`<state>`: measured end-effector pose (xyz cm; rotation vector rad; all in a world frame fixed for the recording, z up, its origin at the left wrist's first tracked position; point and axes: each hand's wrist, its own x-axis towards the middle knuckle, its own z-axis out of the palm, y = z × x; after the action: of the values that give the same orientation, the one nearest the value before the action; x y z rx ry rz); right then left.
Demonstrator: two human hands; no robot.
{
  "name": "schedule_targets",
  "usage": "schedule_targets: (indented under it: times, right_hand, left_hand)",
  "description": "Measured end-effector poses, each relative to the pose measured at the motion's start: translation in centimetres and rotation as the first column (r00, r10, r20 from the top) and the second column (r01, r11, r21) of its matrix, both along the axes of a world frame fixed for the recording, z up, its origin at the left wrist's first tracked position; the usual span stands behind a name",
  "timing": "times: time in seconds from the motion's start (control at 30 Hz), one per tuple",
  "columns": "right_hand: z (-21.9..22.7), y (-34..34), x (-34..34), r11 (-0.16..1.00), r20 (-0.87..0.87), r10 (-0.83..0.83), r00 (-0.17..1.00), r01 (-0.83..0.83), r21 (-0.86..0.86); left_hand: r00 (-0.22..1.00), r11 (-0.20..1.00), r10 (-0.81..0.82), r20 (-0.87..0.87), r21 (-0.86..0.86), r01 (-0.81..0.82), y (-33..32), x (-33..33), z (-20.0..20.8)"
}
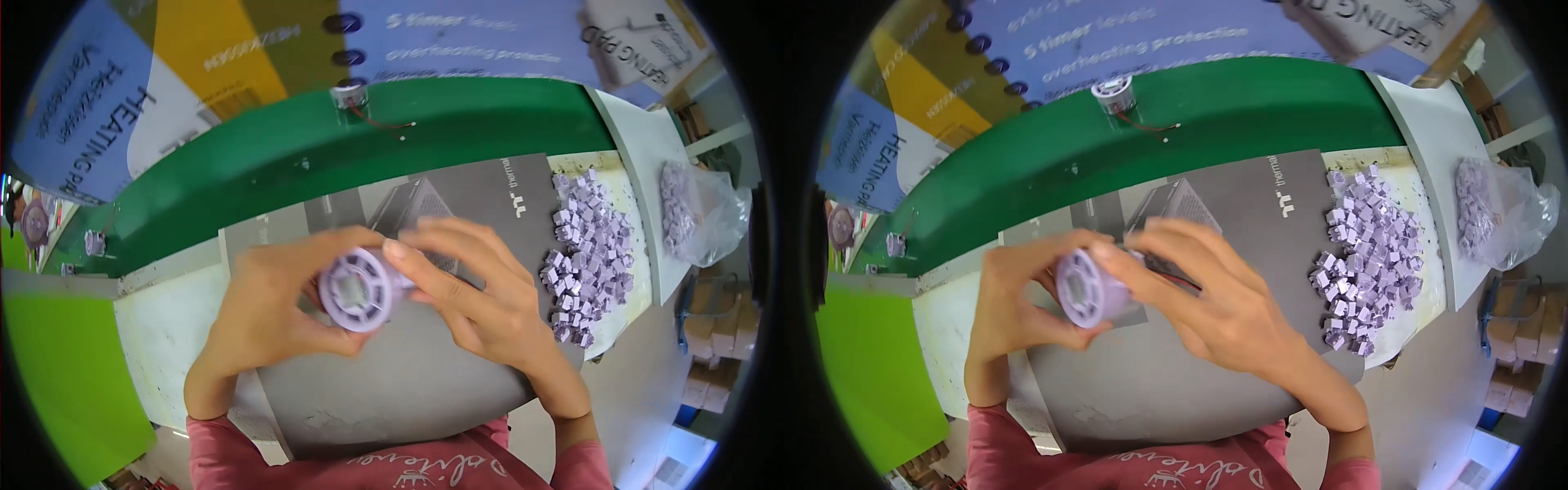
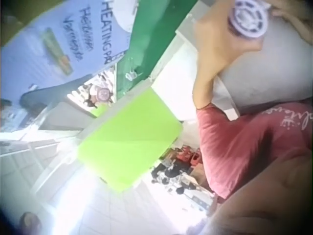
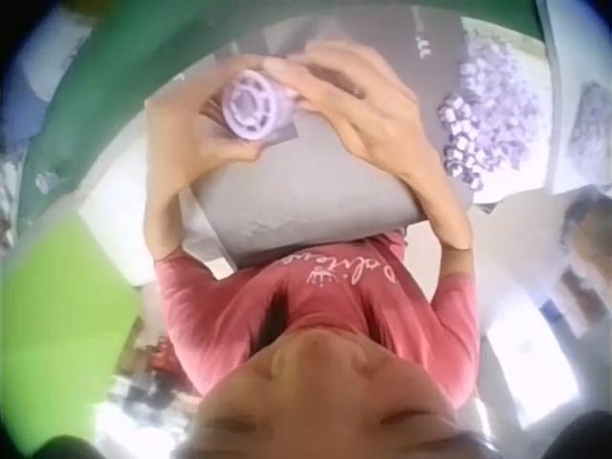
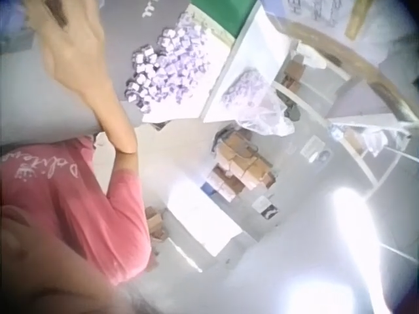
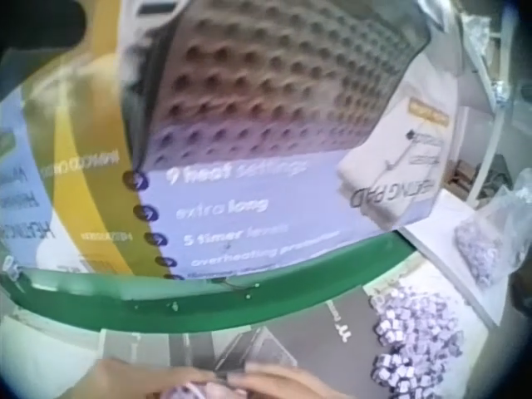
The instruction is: The person assembles small purple plastic electronic components by hand, connecting plastic housings, wires, and small motors.
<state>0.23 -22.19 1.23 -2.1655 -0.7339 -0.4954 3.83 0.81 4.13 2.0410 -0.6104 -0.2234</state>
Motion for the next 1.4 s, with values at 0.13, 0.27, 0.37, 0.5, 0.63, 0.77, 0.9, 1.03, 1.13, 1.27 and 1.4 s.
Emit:
schedule_targets:
  times: [0.13, 0.27, 0.37, 0.5, 0.63, 0.77, 0.9, 1.03, 1.13, 1.27, 1.4]
  right_hand:
    - [2.7, -3.1, -1.0, 0.973, -0.107, -0.205, 0.973, 0.191, -0.132]
    - [0.6, -8.0, -3.8, 0.789, -0.059, -0.472, 0.880, 0.391, -0.473]
    - [-1.3, -10.3, -5.4, 0.709, -0.065, -0.538, 0.840, 0.410, -0.574]
    - [-2.7, -11.5, -5.9, 0.677, -0.039, -0.533, 0.845, 0.399, -0.619]
    - [-2.5, -11.2, -6.1, 0.655, 0.002, -0.523, 0.853, 0.403, -0.639]
    - [-2.7, -12.3, -6.2, 0.668, 0.028, -0.483, 0.875, 0.389, -0.634]
    - [-2.9, -12.0, -6.0, 0.728, -0.009, -0.455, 0.891, 0.366, -0.580]
    - [-2.7, -11.7, -5.8, 0.756, 0.021, -0.449, 0.893, 0.392, -0.525]
    - [-3.0, -12.6, -6.1, 0.786, 0.019, -0.462, 0.887, 0.420, -0.453]
    - [-2.7, -12.5, -6.3, 0.784, -0.026, -0.412, 0.911, 0.339, -0.521]
    - [-1.7, -11.3, -6.0, 0.876, -0.093, -0.402, 0.911, 0.353, -0.330]
  left_hand:
    - [0.954, 0.950, 0.136, 0.266, 0.240, -0.202, 5.0, 3.5, 1.3]
    - [0.881, 0.796, 0.352, 0.315, 0.394, -0.459, 15.1, 10.1, -2.9]
    - [0.897, 0.761, 0.359, 0.258, 0.476, -0.441, 21.2, 13.0, -5.9]
    - [0.941, 0.766, 0.322, 0.108, 0.554, -0.326, 21.0, 14.1, -5.7]
    - [0.911, 0.510, 0.199, 0.362, 0.755, -0.411, 17.5, 18.0, -5.1]
    - [0.880, 0.544, 0.038, 0.473, 0.729, -0.415, 10.1, 19.0, -7.1]
    - [0.866, 0.597, -0.158, 0.475, 0.745, -0.299, 3.4, 22.6, -8.5]
    - [0.919, 0.766, -0.083, 0.384, 0.614, -0.188, 4.2, 21.2, -8.0]
    - [0.941, 0.751, 0.172, 0.292, 0.579, -0.317, 1.2, 12.8, -2.2]
    - [0.868, 0.804, -0.163, 0.470, 0.573, -0.159, 0.7, 2.7, 1.3]
    - [0.928, 0.791, -0.093, 0.360, 0.593, -0.151, 0.6, -5.0, -1.2]
